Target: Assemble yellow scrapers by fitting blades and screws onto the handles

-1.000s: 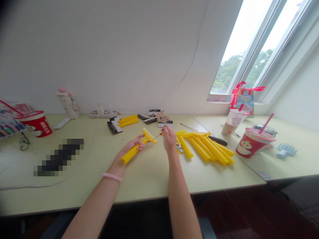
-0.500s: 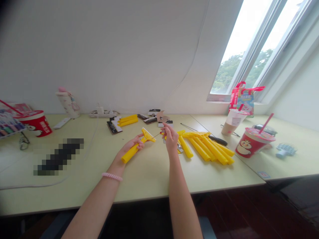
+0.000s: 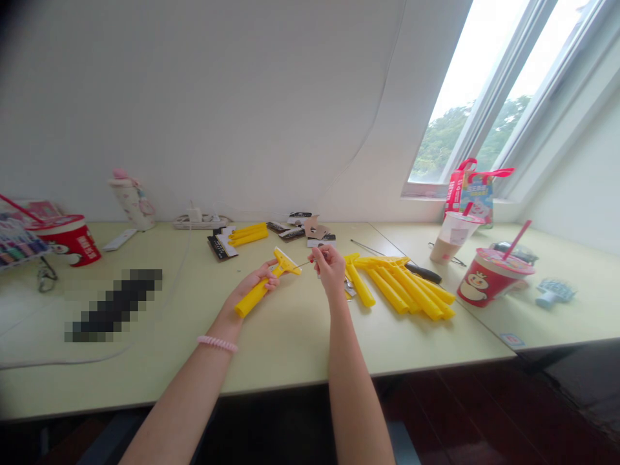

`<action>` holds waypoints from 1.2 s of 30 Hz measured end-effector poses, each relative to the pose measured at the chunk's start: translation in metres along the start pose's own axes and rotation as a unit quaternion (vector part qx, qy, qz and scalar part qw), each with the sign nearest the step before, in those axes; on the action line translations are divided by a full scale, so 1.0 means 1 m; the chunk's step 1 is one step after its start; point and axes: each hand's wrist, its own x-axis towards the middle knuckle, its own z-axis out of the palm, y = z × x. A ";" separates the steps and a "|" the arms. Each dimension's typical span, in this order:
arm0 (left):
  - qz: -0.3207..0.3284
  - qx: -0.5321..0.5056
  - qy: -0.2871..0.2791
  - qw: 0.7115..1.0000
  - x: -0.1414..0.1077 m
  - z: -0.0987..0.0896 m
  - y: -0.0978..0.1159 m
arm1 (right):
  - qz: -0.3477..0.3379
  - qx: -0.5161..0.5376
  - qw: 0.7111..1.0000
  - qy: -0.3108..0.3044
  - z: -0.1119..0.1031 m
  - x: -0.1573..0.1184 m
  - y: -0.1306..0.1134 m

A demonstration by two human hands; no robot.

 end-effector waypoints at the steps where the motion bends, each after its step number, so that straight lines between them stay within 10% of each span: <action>1: 0.003 0.001 0.001 1.000 0.000 0.000 0.000 | -0.004 0.006 1.000 -0.005 0.001 0.000 0.000; 36: -0.019 0.011 -0.001 1.000 0.004 -0.004 -0.002 | -0.035 -0.135 0.989 0.051 0.001 0.001 -0.001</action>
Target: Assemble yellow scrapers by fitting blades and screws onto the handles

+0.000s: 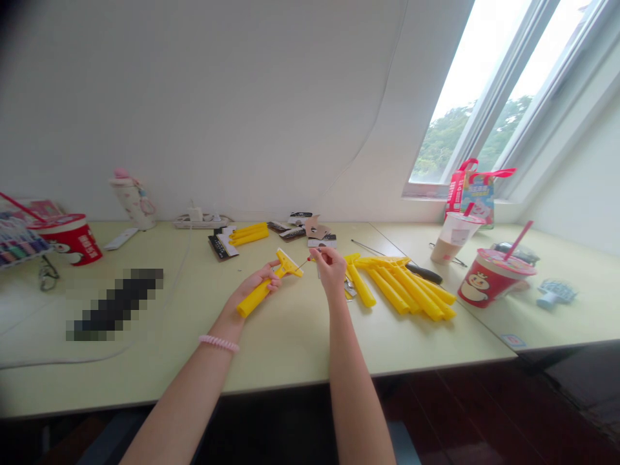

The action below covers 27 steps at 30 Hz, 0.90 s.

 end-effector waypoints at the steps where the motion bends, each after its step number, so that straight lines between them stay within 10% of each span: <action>1: -0.001 0.002 0.000 1.000 0.000 0.000 0.000 | 0.011 0.007 1.000 0.002 0.001 0.000 0.001; 27: -0.003 0.026 0.029 0.999 -0.002 0.004 0.001 | -0.048 -0.053 0.997 -0.005 -0.002 0.000 -0.003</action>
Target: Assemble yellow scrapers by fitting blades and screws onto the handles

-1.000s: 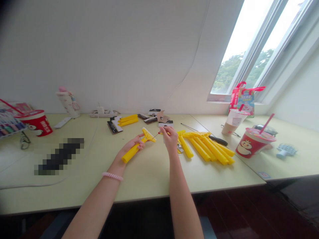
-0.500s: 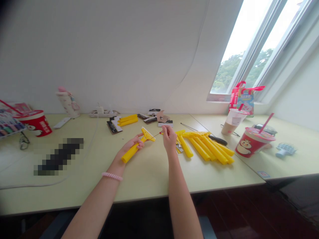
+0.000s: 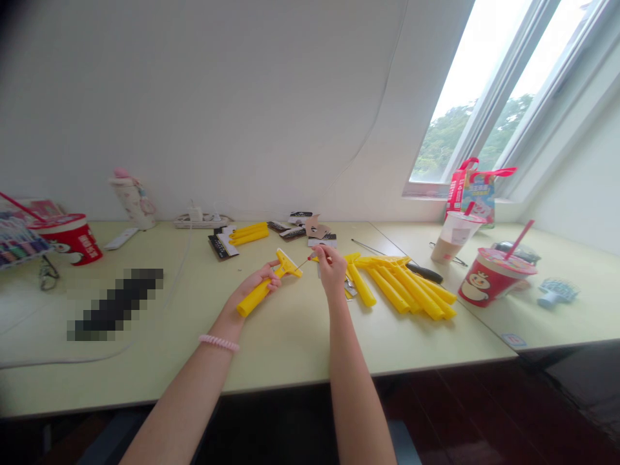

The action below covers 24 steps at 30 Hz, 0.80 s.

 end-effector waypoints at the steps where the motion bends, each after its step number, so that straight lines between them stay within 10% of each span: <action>1: 0.000 0.003 -0.003 1.000 -0.001 0.000 0.000 | 0.010 0.001 1.000 0.010 0.000 0.000 -0.001; 24: 0.006 0.021 -0.007 1.000 0.000 -0.001 0.000 | 0.042 -0.007 0.999 0.007 0.003 -0.002 -0.002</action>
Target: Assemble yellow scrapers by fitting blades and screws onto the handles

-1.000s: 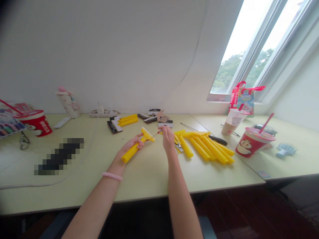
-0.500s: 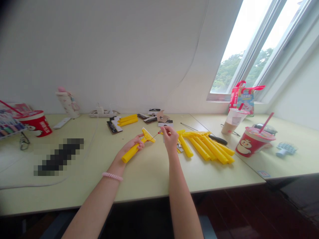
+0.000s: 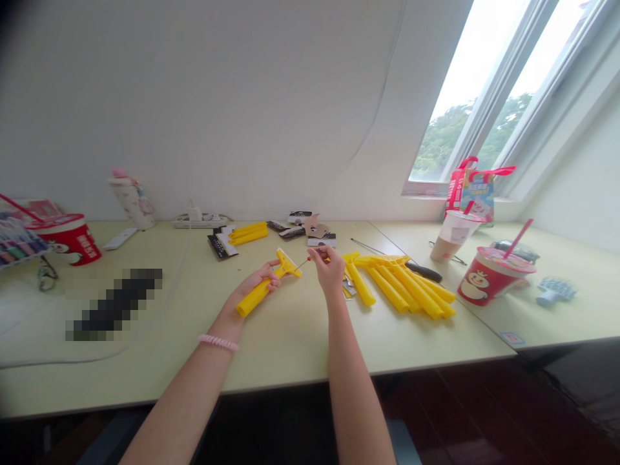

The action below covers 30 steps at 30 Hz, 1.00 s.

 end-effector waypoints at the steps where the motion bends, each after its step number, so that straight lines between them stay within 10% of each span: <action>1: 0.001 0.000 -0.001 1.000 0.000 0.000 0.000 | 0.002 0.003 1.000 -0.002 0.000 0.000 0.000; 24: 0.020 -0.007 0.012 1.000 -0.003 0.004 0.000 | -0.009 -0.055 0.998 -0.014 0.001 -0.002 -0.004; 30: 0.097 -0.102 0.056 0.989 0.002 0.000 0.006 | 0.078 0.121 0.977 0.157 0.001 0.004 0.009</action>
